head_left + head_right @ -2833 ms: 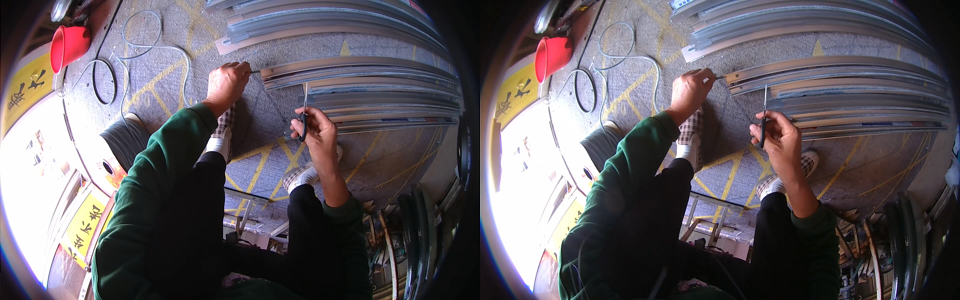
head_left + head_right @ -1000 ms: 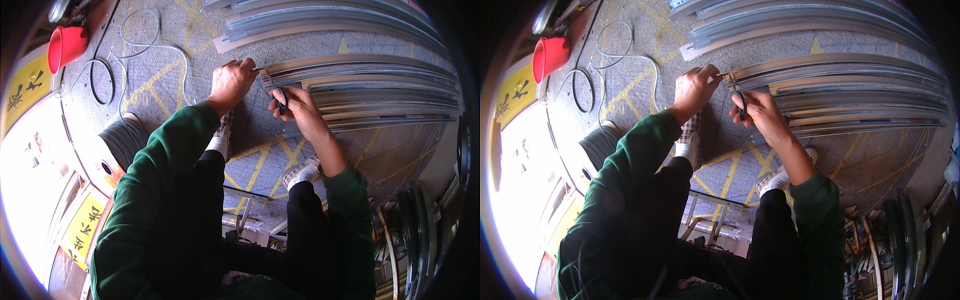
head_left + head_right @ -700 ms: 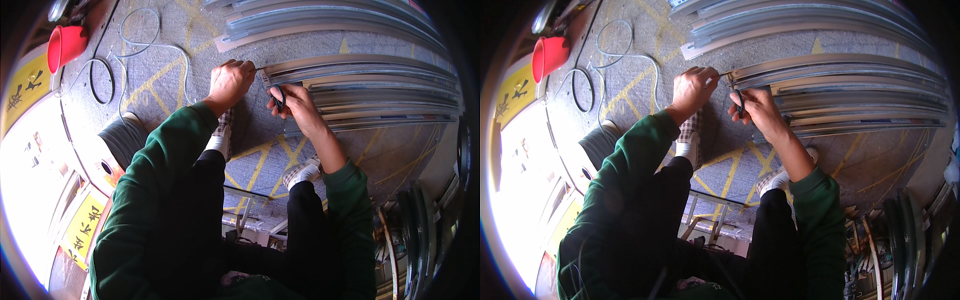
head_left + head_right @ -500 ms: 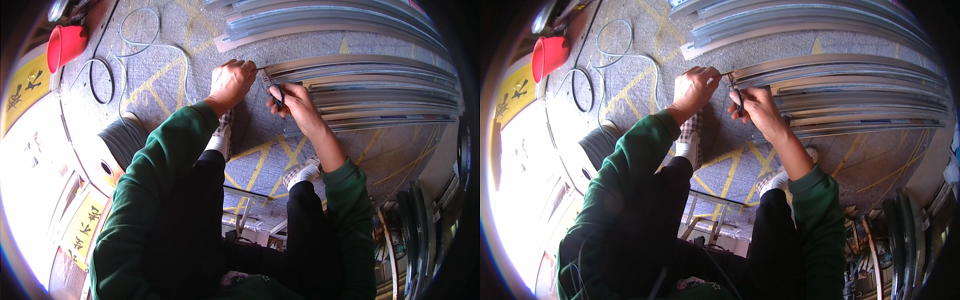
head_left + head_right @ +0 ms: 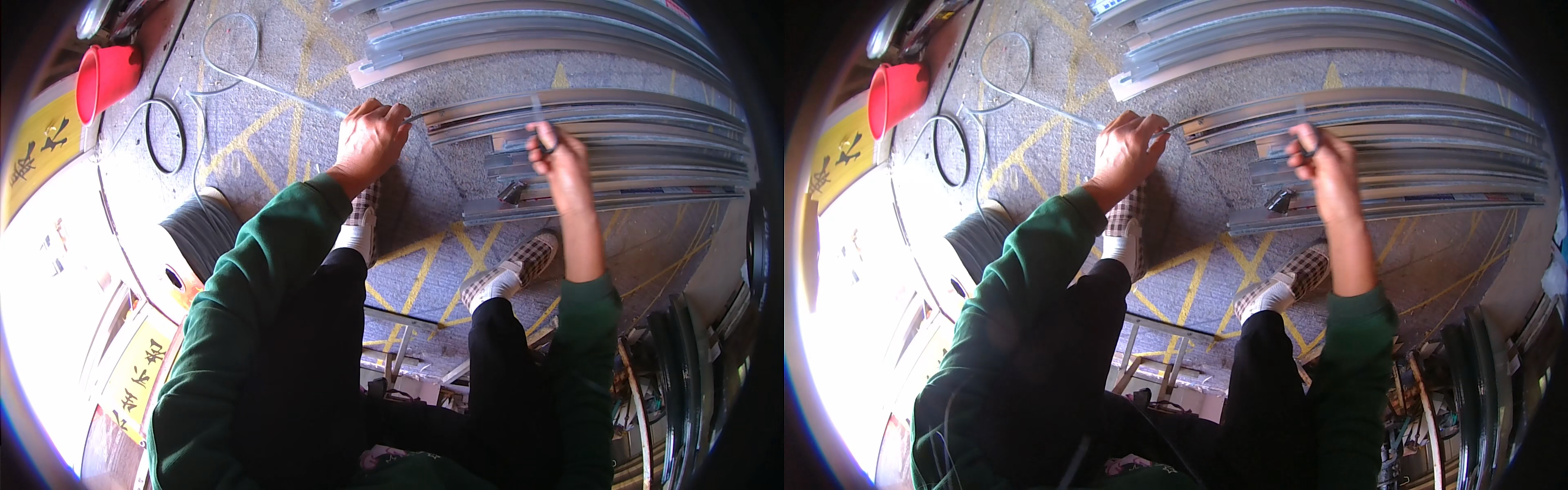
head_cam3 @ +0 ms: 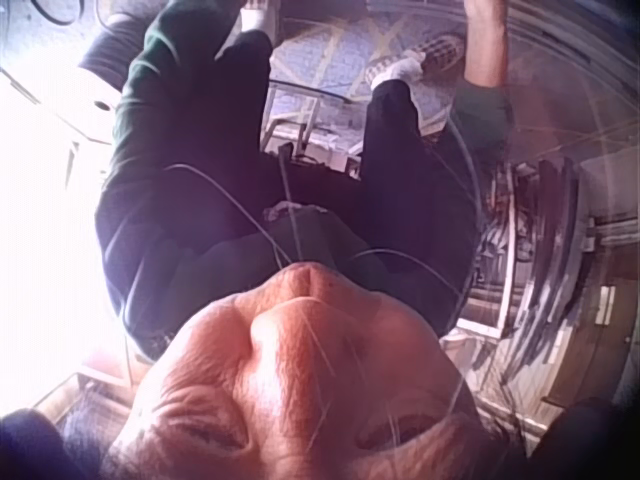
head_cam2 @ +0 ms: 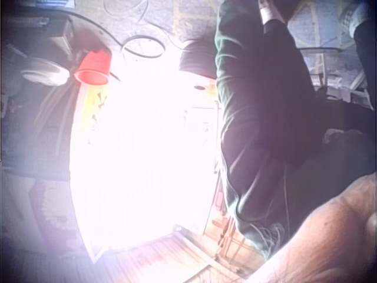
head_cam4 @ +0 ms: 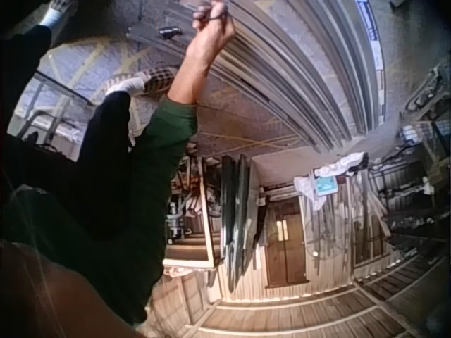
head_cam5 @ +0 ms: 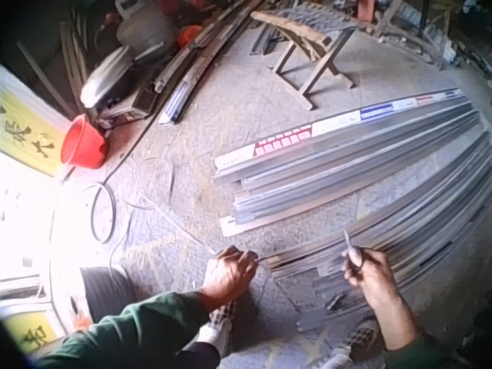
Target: The person sits on the floor and uses shears to cut thin metal strips from long aluminum profiles. They repeatedly measure, cut, and place the strips aside in a workshop setting.
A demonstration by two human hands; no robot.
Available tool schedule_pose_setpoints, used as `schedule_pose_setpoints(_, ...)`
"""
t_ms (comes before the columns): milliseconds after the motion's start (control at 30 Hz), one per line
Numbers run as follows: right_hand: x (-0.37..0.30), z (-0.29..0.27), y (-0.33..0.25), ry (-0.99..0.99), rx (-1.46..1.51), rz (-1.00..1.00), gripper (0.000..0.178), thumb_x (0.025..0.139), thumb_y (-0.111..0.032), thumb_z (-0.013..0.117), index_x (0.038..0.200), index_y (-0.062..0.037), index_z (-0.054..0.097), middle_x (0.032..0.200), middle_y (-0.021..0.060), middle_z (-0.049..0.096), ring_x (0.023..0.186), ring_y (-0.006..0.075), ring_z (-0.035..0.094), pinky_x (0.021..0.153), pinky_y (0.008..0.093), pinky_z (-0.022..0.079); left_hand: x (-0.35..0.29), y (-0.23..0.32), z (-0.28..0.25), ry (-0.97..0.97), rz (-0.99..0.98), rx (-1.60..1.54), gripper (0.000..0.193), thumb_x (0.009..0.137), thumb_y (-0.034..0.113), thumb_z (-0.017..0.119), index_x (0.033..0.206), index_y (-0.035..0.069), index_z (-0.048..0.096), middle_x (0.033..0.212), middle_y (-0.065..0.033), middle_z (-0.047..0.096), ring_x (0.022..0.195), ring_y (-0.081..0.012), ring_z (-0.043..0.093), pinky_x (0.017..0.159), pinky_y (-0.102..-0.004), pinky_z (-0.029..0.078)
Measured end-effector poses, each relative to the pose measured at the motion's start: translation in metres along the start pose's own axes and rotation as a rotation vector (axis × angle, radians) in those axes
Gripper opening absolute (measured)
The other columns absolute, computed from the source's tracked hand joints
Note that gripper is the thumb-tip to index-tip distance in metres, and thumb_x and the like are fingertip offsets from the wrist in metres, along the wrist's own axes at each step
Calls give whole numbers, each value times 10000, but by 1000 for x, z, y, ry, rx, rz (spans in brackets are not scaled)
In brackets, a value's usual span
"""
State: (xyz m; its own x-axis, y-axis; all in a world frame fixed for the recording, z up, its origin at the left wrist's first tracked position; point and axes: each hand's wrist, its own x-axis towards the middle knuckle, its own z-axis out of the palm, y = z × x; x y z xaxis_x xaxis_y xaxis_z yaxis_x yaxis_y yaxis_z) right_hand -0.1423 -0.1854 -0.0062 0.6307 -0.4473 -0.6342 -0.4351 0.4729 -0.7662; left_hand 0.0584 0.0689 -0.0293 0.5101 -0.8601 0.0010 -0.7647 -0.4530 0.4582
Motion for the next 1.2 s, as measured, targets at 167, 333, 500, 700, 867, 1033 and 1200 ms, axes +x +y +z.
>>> schedule_pose_setpoints(167, 44, -95, -36, 309, 73, -46, 254, 962, -274, 664, 1048, -36, 684, 864, 8, 665, 718, 52, 573, 578, 174, 406, 0, 0, 0, 52, 21, 46, 171, 808, 175, 752, 955, 130, 676, 808, -27, 703, 841, -234, 645, 808, -391, 474)
schedule_pose_setpoints(333, 49, -99, -46, 447, 53, -124, 230, 936, -259, 699, 1010, -42, 678, 877, 59, 690, 750, 86, 630, 607, 211, 436, 1, -1, 0, 38, 11, 21, 143, 817, 198, 721, 927, 113, 686, 809, -47, 689, 891, -245, 620, 880, -392, 414)
schedule_pose_setpoints(500, -7, 0, -10, -74, 41, 1, 363, 973, -352, 626, 1065, -4, 678, 808, 47, 651, 635, 64, 580, 512, 172, 447, 0, -1, 4, 84, 41, 18, 73, 813, 153, 717, 872, 116, 693, 781, -33, 680, 863, -234, 619, 858, -391, 420)
schedule_pose_setpoints(700, -25, 62, 4, -219, 45, 175, 303, 998, -314, 593, 1066, -27, 662, 802, 44, 657, 651, 78, 618, 513, 186, 441, 0, 0, 5, 107, 57, 8, 68, 802, 135, 722, 860, 115, 694, 770, -31, 679, 842, -230, 621, 845, -386, 424)
schedule_pose_setpoints(867, -17, 65, 7, -205, 46, 185, 298, 996, -311, 601, 1069, -29, 663, 804, 35, 655, 660, 78, 615, 528, 198, 437, 1, 0, 4, 108, 63, 8, 82, 797, 137, 725, 870, 115, 693, 772, -31, 680, 843, -231, 621, 848, -386, 425)
schedule_pose_setpoints(1033, -16, 65, 10, -206, 0, 130, 291, 992, -309, 608, 1059, -32, 671, 797, 25, 652, 658, 72, 604, 528, 201, 427, 1, -2, 3, 96, 63, 4, 93, 798, 145, 728, 879, 116, 694, 781, -30, 682, 849, -233, 621, 849, -386, 428)
schedule_pose_setpoints(1200, -18, 65, 9, -203, -21, 100, 287, 990, -305, 611, 1052, -33, 675, 784, 22, 651, 653, 70, 607, 530, 197, 427, 1, 0, 3, 86, 56, 15, 97, 796, 144, 730, 882, 116, 694, 799, -35, 687, 856, -234, 621, 853, -387, 429)
